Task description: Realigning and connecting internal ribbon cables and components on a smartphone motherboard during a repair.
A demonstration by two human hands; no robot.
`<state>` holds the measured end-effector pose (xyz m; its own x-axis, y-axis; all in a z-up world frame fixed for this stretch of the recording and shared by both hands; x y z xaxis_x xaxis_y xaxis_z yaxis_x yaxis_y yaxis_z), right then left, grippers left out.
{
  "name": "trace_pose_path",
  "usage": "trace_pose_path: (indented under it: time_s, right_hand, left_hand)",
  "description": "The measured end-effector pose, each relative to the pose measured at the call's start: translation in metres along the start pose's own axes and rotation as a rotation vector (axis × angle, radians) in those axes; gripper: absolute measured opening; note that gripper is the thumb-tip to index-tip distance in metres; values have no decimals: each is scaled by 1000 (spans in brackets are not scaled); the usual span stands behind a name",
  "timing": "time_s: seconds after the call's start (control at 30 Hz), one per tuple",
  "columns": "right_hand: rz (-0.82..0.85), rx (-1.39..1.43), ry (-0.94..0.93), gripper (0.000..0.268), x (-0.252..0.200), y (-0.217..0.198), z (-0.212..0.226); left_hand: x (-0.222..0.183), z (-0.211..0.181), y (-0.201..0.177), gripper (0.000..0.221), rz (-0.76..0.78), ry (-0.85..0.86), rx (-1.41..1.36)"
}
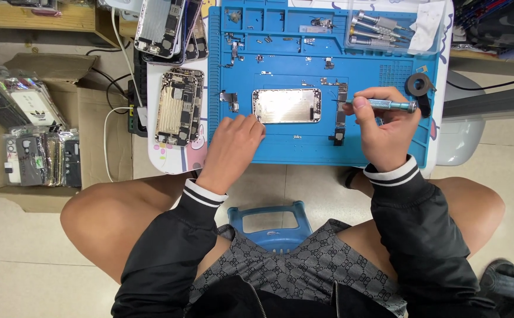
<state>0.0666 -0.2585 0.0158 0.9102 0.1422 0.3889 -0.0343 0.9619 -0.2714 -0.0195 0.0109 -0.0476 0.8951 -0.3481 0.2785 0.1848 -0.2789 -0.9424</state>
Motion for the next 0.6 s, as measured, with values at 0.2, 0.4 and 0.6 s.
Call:
trace_pose_path:
  time_s: [0.2,0.4,0.6]
  right_hand:
    - [106,-133,32,17,3,-4,3]
    - [94,-178,40,14,2,-10,-1]
    - [75,-199,40,14,0,-16,0]
  left_hand:
    - [1,4,-18,9,36,-70,-158]
    - [4,12,-30,10,92,-133,-356]
    - [5,12,-33,8,61,-141,-373]
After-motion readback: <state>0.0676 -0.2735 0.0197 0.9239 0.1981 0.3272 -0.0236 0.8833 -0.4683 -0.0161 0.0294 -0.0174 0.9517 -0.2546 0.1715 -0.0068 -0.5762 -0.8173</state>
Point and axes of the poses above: each hand's wrist, its own x-axis towards the middle knuckle, its own y-axis out of the palm, z = x × y, the point moved 1 cm from there along x, towards the middle knuckle, and after that the axes turned 2 degrees about -z, right-handed, at the moved point
